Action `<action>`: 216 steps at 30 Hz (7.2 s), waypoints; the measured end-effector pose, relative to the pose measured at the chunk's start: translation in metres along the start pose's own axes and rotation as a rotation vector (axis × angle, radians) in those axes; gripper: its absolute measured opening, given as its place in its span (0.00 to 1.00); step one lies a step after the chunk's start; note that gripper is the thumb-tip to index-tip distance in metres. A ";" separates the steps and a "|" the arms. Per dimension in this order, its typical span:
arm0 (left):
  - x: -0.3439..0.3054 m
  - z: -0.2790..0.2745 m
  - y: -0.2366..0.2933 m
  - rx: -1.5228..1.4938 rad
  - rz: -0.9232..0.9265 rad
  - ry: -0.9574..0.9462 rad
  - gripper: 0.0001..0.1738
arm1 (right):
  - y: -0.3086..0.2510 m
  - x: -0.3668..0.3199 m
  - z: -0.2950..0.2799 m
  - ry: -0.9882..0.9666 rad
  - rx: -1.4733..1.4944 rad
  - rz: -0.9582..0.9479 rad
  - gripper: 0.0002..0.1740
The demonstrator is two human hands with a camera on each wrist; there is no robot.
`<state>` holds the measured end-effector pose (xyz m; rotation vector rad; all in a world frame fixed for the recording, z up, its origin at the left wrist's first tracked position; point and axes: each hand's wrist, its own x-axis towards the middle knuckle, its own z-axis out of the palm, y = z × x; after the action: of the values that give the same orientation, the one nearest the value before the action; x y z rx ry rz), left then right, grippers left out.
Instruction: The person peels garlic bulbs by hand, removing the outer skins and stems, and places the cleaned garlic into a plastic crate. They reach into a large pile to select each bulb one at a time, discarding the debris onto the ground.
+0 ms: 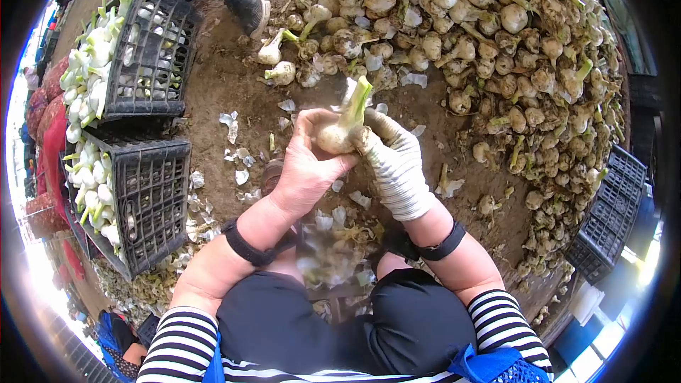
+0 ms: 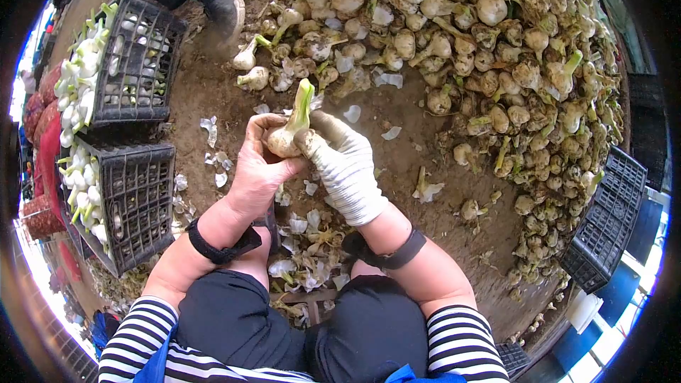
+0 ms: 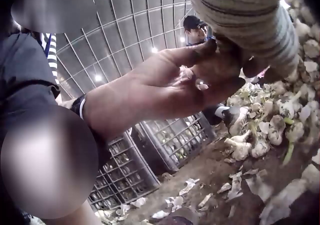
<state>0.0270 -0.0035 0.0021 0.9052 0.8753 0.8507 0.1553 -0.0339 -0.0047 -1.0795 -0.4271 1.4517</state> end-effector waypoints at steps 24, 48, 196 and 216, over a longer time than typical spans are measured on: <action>0.005 -0.005 0.010 -0.338 -0.397 0.017 0.32 | -0.008 0.004 0.007 0.132 -0.318 -0.123 0.12; -0.001 -0.033 0.013 -0.334 -0.280 -0.089 0.12 | -0.031 -0.005 -0.008 -0.132 0.382 0.188 0.22; -0.005 0.035 -0.001 -0.572 -0.318 -0.297 0.28 | -0.052 -0.029 -0.097 0.338 -1.851 -0.711 0.19; -0.007 0.052 0.005 0.155 0.187 -0.540 0.12 | -0.075 -0.044 -0.072 0.042 -0.948 -0.289 0.10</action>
<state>0.0695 -0.0226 0.0268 1.2914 0.3919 0.6511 0.2498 -0.0821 0.0340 -1.6873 -1.2593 0.9448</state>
